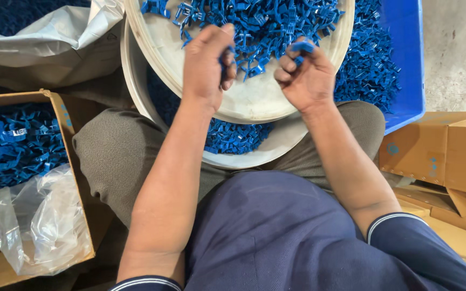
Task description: The person sits cross-legged and sorts small blue plastic clips from a white basin on their lap, picking them up by hand and placing them into a cardboard box to the left. The process is repetitive, with the person continuously handling the clips.
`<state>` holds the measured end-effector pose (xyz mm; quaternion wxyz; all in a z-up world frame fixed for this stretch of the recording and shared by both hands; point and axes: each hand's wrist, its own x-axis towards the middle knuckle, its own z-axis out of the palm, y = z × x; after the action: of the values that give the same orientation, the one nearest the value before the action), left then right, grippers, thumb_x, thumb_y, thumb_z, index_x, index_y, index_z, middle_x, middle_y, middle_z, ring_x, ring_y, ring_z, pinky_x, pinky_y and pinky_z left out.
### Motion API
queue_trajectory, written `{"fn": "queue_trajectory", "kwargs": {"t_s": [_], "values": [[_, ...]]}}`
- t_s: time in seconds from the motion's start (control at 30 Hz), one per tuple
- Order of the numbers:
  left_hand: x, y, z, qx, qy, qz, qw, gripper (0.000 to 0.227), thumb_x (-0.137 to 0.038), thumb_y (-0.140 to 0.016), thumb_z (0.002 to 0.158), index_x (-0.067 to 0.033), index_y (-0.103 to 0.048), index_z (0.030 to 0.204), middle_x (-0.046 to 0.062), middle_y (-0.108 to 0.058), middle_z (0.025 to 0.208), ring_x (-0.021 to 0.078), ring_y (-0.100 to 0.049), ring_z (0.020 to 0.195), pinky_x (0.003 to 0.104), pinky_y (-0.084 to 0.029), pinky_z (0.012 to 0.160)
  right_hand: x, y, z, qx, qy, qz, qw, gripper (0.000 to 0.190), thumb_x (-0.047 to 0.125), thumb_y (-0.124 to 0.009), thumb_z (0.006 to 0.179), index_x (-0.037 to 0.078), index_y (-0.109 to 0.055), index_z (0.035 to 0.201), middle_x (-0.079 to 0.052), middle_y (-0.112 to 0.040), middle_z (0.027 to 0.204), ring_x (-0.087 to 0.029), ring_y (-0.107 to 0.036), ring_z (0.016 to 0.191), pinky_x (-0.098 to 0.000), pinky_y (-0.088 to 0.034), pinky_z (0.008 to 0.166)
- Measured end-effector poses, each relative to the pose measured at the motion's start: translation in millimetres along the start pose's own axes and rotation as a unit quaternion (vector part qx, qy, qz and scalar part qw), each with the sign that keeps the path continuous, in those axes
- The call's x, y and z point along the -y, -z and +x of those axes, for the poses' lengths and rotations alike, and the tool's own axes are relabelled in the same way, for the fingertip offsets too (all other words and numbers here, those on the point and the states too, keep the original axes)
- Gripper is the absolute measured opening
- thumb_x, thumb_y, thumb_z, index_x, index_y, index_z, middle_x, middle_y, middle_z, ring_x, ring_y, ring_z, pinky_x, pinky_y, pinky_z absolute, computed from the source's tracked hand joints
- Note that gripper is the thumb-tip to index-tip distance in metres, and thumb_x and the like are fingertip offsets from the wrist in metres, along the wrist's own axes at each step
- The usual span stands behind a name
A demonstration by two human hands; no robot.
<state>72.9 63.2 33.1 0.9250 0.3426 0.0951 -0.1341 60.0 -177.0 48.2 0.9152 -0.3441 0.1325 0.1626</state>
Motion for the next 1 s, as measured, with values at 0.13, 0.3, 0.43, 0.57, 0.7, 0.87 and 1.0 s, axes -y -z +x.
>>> {"fn": "queue_trajectory", "kwargs": {"t_s": [0.13,0.3,0.43,0.57,0.7,0.87,1.0], "values": [[-19.5,-3.6,-9.4,0.047,-0.02,-0.101,0.994,0.019,-0.02,-0.068,0.099,-0.0062,-0.062,0.086,0.005,-0.054,0.07,0.0213,-0.068,0.066,0.03,-0.041,0.041,11.1,18.4,-13.1,-0.044,-0.006,-0.023,0.999,0.023,0.031,-0.057,0.088,0.015,-0.062,0.103,-0.008,-0.068,0.103,-0.025,-0.064,0.088,-0.0422,-0.049,0.073],[-19.8,-7.9,-7.7,0.013,-0.01,-0.11,0.994,0.013,-0.016,-0.069,0.096,-0.0045,-0.064,0.092,0.005,-0.056,0.075,0.02,-0.067,0.063,0.029,-0.041,0.039,-16.3,41.7,-2.0,-0.076,-0.012,-0.111,0.991,0.021,0.032,-0.07,0.101,0.014,-0.064,0.11,-0.003,-0.064,0.085,-0.019,-0.059,0.071,-0.0323,-0.042,0.056],[-15.4,-4.4,-2.3,-0.008,-0.02,-0.088,0.996,0.01,-0.013,-0.07,0.094,-0.0048,-0.066,0.099,0.005,-0.062,0.085,0.0168,-0.063,0.06,0.028,-0.041,0.039,-38.5,38.6,21.1,-0.164,0.084,-0.495,0.849,0.03,0.022,-0.078,0.09,0.013,-0.067,0.116,0.003,-0.053,0.077,-0.009,-0.047,0.066,-0.0304,-0.039,0.053],[-8.0,0.1,2.1,-0.031,0.017,-0.04,0.999,0.011,-0.013,-0.07,0.091,-0.0074,-0.067,0.1,0.006,-0.07,0.09,0.0148,-0.062,0.057,0.027,-0.04,0.038,-34.5,31.3,22.1,-0.028,0.193,-0.685,0.702,0.016,0.015,-0.077,0.096,0.003,-0.074,0.106,-0.002,-0.073,0.09,-0.009,-0.064,0.081,-0.0271,-0.053,0.074],[1.4,5.4,2.4,-0.038,0.06,0.05,0.996,0.015,-0.016,-0.074,0.088,-0.0096,-0.069,0.101,0.004,-0.068,0.082,0.0122,-0.06,0.055,0.026,-0.038,0.037,-8.1,37.4,-4.5,0.054,0.109,-0.668,0.734,0.018,0.014,-0.074,0.096,0.001,-0.073,0.108,-0.002,-0.074,0.096,-0.007,-0.066,0.087,-0.0251,-0.054,0.079],[19.9,4.0,8.2,-0.059,0.083,0.173,0.98,0.02,-0.025,-0.082,0.087,-0.0096,-0.072,0.095,0.0,-0.065,0.075,0.0084,-0.056,0.051,0.025,-0.036,0.037,15.0,59.3,-27.8,0.091,0.07,-0.556,0.823,0.017,0.009,-0.074,0.098,-0.001,-0.073,0.112,-0.005,-0.071,0.103,-0.009,-0.063,0.092,-0.0249,-0.051,0.082],[36.4,-5.7,3.8,-0.045,0.17,0.291,0.941,0.032,-0.039,-0.078,0.09,-0.0097,-0.067,0.082,-0.002,-0.057,0.064,0.0067,-0.049,0.043,0.025,-0.03,0.033,6.5,60.3,-26.8,0.094,0.099,-0.469,0.872,0.015,0.009,-0.074,0.097,0.001,-0.072,0.109,-0.006,-0.069,0.106,-0.012,-0.064,0.089,-0.0261,-0.053,0.078]]}}
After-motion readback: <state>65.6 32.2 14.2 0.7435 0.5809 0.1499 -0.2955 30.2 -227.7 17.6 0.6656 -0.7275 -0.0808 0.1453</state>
